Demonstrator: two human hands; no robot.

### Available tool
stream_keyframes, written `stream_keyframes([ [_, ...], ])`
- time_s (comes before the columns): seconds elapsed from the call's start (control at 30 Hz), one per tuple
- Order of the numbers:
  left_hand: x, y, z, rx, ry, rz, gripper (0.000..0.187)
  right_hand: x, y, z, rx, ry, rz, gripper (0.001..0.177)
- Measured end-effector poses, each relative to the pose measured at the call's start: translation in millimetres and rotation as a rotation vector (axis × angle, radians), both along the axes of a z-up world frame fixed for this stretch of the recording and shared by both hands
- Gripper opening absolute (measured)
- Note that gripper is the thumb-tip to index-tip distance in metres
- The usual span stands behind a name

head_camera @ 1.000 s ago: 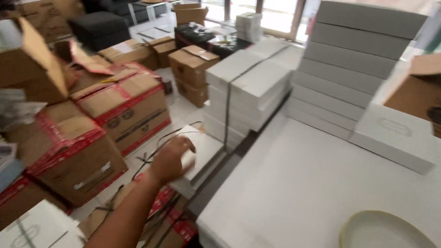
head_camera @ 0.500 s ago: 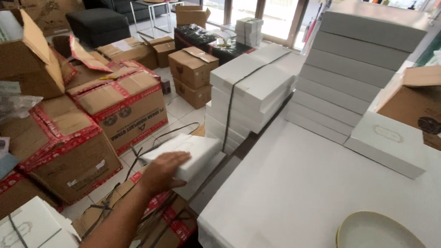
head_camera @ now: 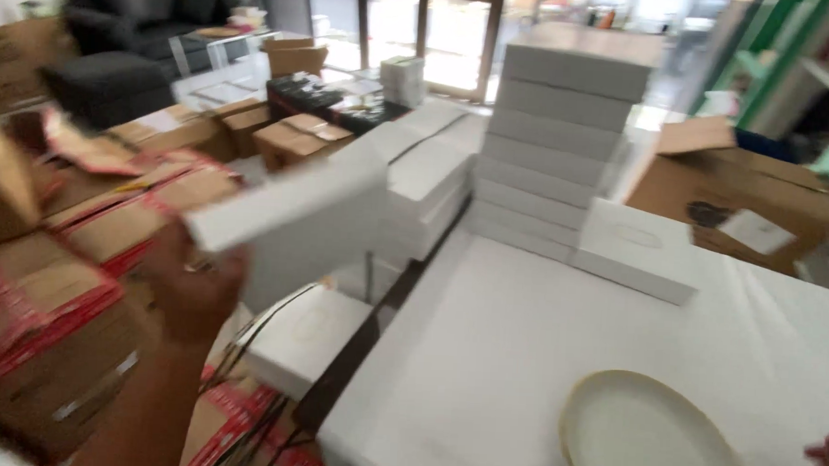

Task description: The person is wrapping ceramic plates in protective paper and placing them into individual white boxes, then stacking the boxes.

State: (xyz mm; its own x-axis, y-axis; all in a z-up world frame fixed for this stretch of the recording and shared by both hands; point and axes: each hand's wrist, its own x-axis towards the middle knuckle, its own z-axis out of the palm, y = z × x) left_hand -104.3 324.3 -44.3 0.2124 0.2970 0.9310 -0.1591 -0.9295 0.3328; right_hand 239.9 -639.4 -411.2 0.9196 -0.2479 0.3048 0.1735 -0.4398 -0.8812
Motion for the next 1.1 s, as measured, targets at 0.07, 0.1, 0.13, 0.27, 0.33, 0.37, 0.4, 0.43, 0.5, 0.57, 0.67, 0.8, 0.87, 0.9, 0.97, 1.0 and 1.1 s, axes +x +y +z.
stream_keyframes([
  [0.07,22,-47,34,-0.173,-0.189,-0.259,0.033,-62,84,119,-0.003,-0.083,-0.051,0.048],
  [0.1,30,-70,49,-0.355,-0.365,-0.487,0.038,-118,145,201,-0.009,-0.158,-0.07,0.023],
  [0.13,43,-103,60,-0.361,-0.362,-0.51,0.038,-136,202,285,-0.012,-0.16,-0.093,0.023],
  [0.27,104,-224,83,-1.179,-0.218,-0.867,0.037,-231,334,430,-0.273,-0.095,0.153,0.041],
  [0.33,130,-283,80,-1.501,-0.148,-1.172,0.02,-220,359,435,-0.326,-0.208,0.322,0.059],
  [0.37,136,-313,76,-1.506,-0.113,-1.344,0.034,-217,375,436,-0.033,-0.131,0.354,0.063],
  [0.4,141,-342,73,-1.505,-0.077,-1.517,0.048,-213,391,437,0.261,-0.056,0.38,0.076],
  [0.43,145,-355,65,-1.508,-0.067,-1.53,0.048,-215,394,441,0.261,-0.059,0.365,0.076],
  [0.5,154,-378,49,-1.443,0.116,-1.49,0.055,-218,404,449,0.302,-0.142,0.264,0.056],
  [0.57,147,-376,50,-1.342,0.374,-1.293,0.071,-213,396,445,0.23,-0.142,0.207,0.057],
  [0.67,149,-368,28,-0.988,0.495,-1.021,0.1,-207,379,433,-0.017,-0.228,0.13,0.06],
  [0.8,162,-348,-3,-0.229,0.148,-0.898,0.114,-194,353,414,-0.546,-0.409,0.135,0.05],
  [0.87,158,-347,-5,-0.185,0.204,-0.885,0.109,-189,350,404,-0.616,-0.379,0.212,0.047],
  [0.9,160,-348,-3,-0.127,0.243,-0.875,0.109,-185,348,402,-0.683,-0.366,0.278,0.045],
  [0.97,162,-347,-8,-0.16,0.315,-0.949,0.086,-192,354,408,-0.721,-0.327,0.279,0.045],
  [1.0,162,-347,-12,-0.198,0.393,-1.016,0.063,-197,358,410,-0.758,-0.284,0.287,0.045],
  [1.1,177,-336,-25,-0.209,0.488,-1.022,0.066,-199,357,413,-0.689,-0.26,0.342,0.052],
])
